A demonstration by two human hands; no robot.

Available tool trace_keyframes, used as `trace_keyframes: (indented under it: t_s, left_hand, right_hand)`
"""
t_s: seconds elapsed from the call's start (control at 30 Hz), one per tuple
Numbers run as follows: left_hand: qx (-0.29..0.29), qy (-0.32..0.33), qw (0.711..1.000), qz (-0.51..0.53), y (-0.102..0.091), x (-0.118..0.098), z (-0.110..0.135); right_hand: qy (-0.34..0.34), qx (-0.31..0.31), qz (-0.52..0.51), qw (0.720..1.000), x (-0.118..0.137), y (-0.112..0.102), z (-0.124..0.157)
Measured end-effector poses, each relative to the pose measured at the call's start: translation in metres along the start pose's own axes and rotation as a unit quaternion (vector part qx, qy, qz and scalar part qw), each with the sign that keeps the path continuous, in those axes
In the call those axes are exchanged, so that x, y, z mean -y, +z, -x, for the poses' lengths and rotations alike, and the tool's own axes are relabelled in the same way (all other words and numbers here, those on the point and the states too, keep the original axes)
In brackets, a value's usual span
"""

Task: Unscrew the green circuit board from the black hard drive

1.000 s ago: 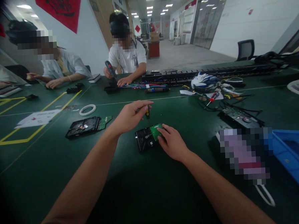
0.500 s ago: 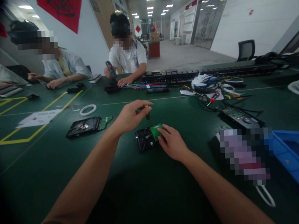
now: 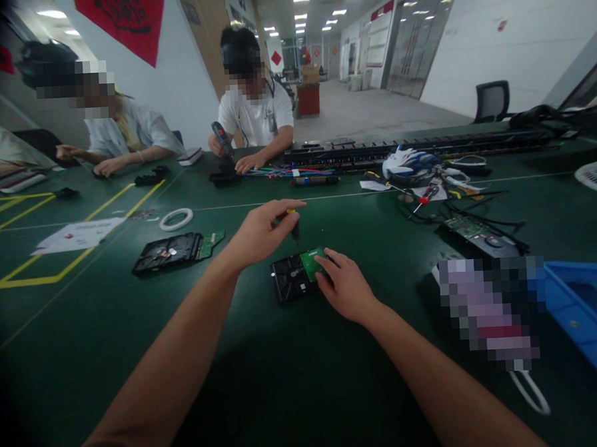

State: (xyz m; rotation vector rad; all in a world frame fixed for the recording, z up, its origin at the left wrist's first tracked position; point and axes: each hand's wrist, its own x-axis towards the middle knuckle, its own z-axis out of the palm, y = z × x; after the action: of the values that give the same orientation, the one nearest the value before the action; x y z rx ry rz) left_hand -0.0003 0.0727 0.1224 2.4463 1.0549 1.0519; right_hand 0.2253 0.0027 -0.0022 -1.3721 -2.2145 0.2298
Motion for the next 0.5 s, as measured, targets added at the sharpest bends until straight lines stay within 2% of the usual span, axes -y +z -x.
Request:
trace_keyframes:
  t_s: [0.5]
  left_hand:
    - [0.007, -0.013, 0.998, 0.056, 0.0006, -0.0007, 0.0007]
  right_hand:
    - [-0.001, -0.006, -0.006, 1.000, -0.0007, 0.0010, -0.0004]
